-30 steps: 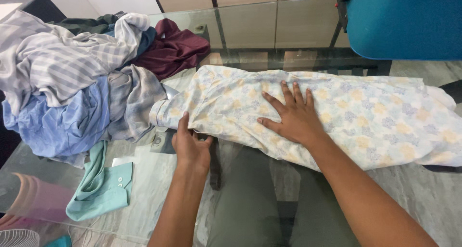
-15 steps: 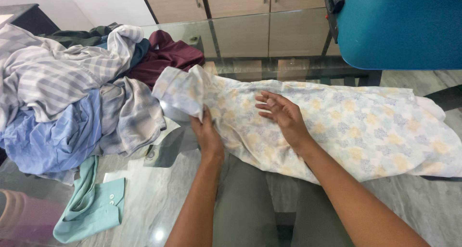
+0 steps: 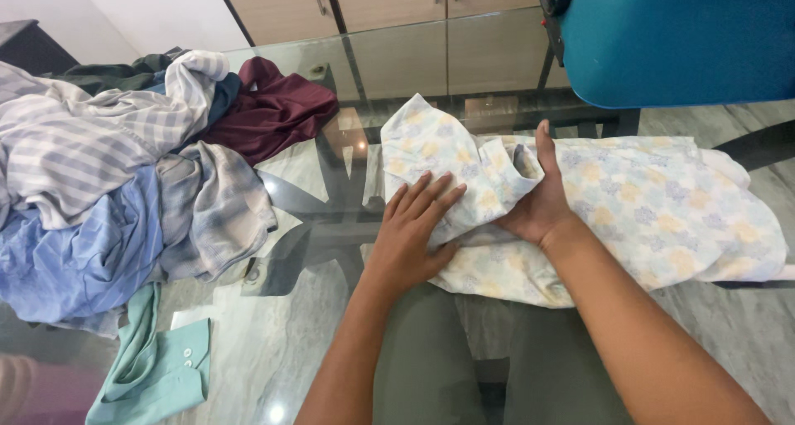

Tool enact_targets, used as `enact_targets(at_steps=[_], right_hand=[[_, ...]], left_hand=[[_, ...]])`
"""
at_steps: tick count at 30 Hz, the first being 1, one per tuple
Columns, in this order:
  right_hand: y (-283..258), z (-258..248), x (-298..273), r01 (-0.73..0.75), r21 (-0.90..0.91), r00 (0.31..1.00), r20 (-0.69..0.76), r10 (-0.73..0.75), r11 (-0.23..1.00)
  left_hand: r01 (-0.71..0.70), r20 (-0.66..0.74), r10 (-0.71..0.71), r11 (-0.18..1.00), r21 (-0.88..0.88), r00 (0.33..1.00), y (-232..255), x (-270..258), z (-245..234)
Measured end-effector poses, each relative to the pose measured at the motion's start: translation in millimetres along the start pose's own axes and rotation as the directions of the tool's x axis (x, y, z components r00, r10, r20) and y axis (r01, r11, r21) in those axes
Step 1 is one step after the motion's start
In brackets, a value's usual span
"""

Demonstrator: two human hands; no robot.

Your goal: The person folds a patterned shirt on a glass table, then picks up a striped shirt, buttons it, and folds it. The person handles the shirts by hand, smoothing and aligning them before folding.

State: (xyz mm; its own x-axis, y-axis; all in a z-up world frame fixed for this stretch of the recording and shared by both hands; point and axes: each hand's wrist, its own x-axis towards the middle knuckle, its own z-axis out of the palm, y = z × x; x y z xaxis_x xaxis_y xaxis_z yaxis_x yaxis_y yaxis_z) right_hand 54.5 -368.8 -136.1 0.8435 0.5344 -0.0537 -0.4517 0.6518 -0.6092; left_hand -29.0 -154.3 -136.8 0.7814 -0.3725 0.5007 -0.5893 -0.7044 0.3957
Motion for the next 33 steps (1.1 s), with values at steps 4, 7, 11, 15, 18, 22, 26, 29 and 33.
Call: enact_targets(at_steps=[4, 7, 11, 15, 18, 22, 26, 29, 33], right_hand=[[-30.9, -10.2, 12.8, -0.117, -0.314, 0.989, -0.119, 0.083, 0.942], [-43.2, -8.1, 23.1, -0.284, -0.603, 0.959, -0.176, 0.223, 0.746], [-47.0, 14.2, 42.4, -0.354, -0.893, 0.935, -0.336, 0.110, 0.279], [-55.3, 35.8, 36.9, -0.291, -0.915, 0.955, -0.293, 0.034, 0.278], [-77.6, 49.7, 18.1, -0.248, -0.889, 0.963, -0.271, -0.006, 0.386], [-115.5, 55.2, -25.7, -0.234, -0.898, 0.952, -0.290, -0.100, 0.373], [-153.5, 26.2, -83.1, -0.327, -0.905, 0.900, -0.387, -0.201, 0.273], [-172.9, -20.9, -126.8, -0.435, -0.883, 0.829, -0.470, -0.303, 0.178], [-173.6, -84.0, -164.4, -0.611, -0.781, 0.736, -0.500, -0.457, -0.129]], left_hand=[[-0.113, 0.040, 0.110, 0.992, 0.061, 0.993, -2.8, -0.4, 7.0], [-0.142, 0.039, 0.140, 0.988, 0.063, 0.989, -0.4, -2.0, 10.6], [-0.164, 0.020, 0.163, 0.984, 0.070, 0.986, 8.1, 2.8, 8.0], [-0.163, -0.086, 0.162, 0.987, -0.013, 0.983, 17.4, 2.9, 0.7], [-0.146, -0.220, 0.135, 0.989, -0.032, 0.966, 20.8, 5.7, -2.9], [-0.100, -0.269, 0.084, 0.994, -0.045, 0.959, 21.9, 3.0, -2.2], [-0.074, -0.206, 0.057, 0.994, -0.078, 0.977, 20.9, 1.9, 4.5], [-0.056, -0.147, 0.039, 0.992, -0.112, 0.988, 22.4, 1.6, 10.0], [-0.039, -0.052, 0.033, 0.991, -0.127, 0.998, 28.4, 3.8, 18.6]])
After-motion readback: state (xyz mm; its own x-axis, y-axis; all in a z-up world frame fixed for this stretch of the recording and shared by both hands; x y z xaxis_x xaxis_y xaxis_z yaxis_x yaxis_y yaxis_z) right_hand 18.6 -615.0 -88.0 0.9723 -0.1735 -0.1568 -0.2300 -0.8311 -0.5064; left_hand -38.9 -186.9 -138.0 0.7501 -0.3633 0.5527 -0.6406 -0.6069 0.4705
